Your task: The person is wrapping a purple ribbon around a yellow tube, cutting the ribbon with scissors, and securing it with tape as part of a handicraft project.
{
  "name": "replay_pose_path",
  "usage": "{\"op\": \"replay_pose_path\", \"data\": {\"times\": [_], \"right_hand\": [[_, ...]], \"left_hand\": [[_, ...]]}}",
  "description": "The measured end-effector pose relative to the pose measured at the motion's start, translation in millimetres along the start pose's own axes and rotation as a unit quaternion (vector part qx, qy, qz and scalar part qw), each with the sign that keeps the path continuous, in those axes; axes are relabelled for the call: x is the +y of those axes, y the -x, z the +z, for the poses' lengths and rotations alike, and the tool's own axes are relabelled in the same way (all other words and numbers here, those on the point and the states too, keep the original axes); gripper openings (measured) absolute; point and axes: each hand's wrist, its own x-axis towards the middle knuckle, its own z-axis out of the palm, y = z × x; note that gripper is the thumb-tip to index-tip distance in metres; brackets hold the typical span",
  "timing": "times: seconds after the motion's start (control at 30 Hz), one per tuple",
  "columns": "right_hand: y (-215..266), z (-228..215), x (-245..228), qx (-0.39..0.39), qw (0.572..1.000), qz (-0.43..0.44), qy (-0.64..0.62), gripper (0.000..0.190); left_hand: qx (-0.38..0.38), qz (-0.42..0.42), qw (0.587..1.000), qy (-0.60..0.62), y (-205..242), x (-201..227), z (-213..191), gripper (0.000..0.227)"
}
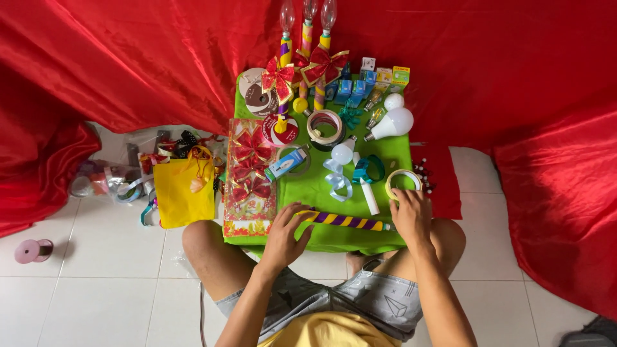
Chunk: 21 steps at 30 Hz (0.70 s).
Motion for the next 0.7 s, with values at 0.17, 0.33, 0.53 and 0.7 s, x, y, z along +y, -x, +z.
{"op": "replay_pose_path", "data": {"times": [0.17, 0.33, 0.53, 0.7], "right_hand": [[0, 7, 5, 0.028, 1.0, -0.006, -0.011, 0.023], [-12, -5, 3, 0.039, 0.999, -0.007, -0.013, 0.024], [-68, -17, 19, 0.003, 0.988, 0.064, -0.14, 0.012], [-113, 11, 49, -0.215, 0.949, 0.063, -0.222, 0.024]], "left_hand": [[0.016, 0.01, 0.998, 0.061, 17, -5, -2, 0.022], [0.025, -0.013, 0.996, 0.081, 28, -12, -4, 0.024], [0.046, -0.022, 0.995, 0.09, 26, -12, -8, 0.024], [0.003, -0.02, 0.996, 0.088, 28, -12, -14, 0.021]]}}
